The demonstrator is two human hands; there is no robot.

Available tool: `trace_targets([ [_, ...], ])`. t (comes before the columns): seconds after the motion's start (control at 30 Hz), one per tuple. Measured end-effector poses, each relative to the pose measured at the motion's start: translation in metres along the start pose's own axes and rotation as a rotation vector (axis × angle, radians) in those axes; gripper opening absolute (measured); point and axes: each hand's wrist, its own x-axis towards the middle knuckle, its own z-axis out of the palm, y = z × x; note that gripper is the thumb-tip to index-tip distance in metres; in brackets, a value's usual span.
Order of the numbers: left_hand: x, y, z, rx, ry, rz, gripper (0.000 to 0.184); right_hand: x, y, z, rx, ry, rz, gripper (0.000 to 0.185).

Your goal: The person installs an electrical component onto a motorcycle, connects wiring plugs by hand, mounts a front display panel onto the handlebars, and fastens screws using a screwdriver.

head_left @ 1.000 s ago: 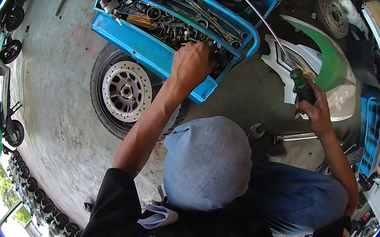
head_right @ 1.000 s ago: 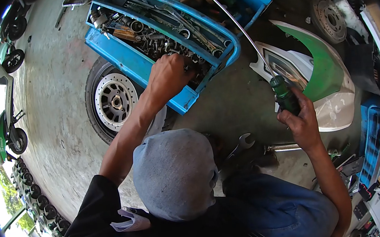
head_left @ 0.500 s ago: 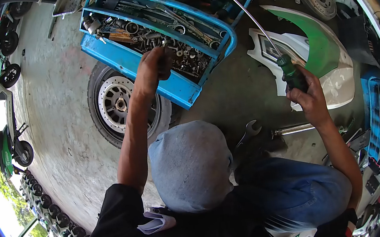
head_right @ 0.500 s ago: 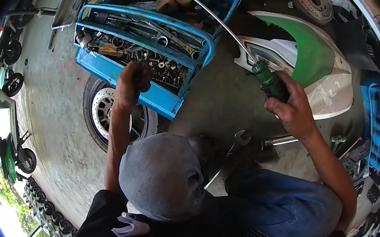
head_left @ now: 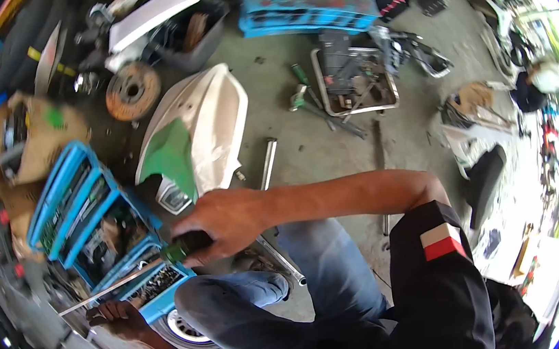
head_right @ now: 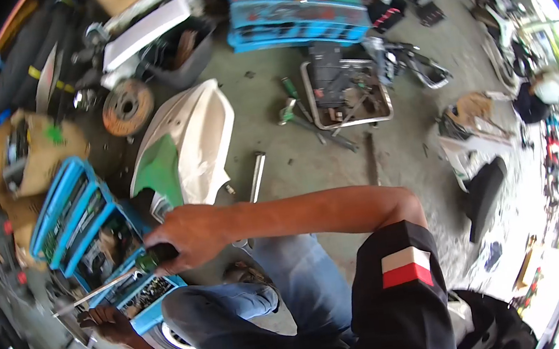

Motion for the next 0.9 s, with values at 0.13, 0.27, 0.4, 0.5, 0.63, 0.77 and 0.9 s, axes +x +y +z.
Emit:
trace_targets([
  [0.13, 0.052, -0.043, 0.185, 0.398, 0.480, -0.035, 0.021, -0.128, -0.136, -0.047, 0.005, 0.292, 0.100, 0.039],
  [0.27, 0.065, -0.084, 0.366, 0.197, 0.130, -0.439, 0.024, -0.244, -0.302, -0.059, 0.062, 0.526, 0.385, 0.043],
  [0.4, 0.054, -0.151, 0.538, -0.102, -0.027, -0.974, 0.027, -0.356, -0.463, -0.054, 0.154, 0.935, 0.554, 0.052],
  [0.5, 0.025, -0.233, 0.638, -0.253, -0.226, -1.194, 0.025, -0.423, -0.554, -0.036, 0.210, 1.194, 0.640, 0.054],
  [0.63, -0.110, -0.328, 0.806, -0.432, -0.509, -1.566, 0.021, -0.476, -0.646, 0.008, 0.305, 1.592, 0.789, 0.057],
  [0.77, -0.268, -0.379, 0.910, -0.457, -0.764, -1.888, 0.016, -0.479, -0.702, 0.076, 0.264, 2.173, 0.719, 0.051],
  [0.9, -0.425, -0.361, 0.960, -0.203, -0.689, -2.112, 0.014, -0.449, -0.715, 0.111, 0.488, 2.627, 0.530, 0.051],
])
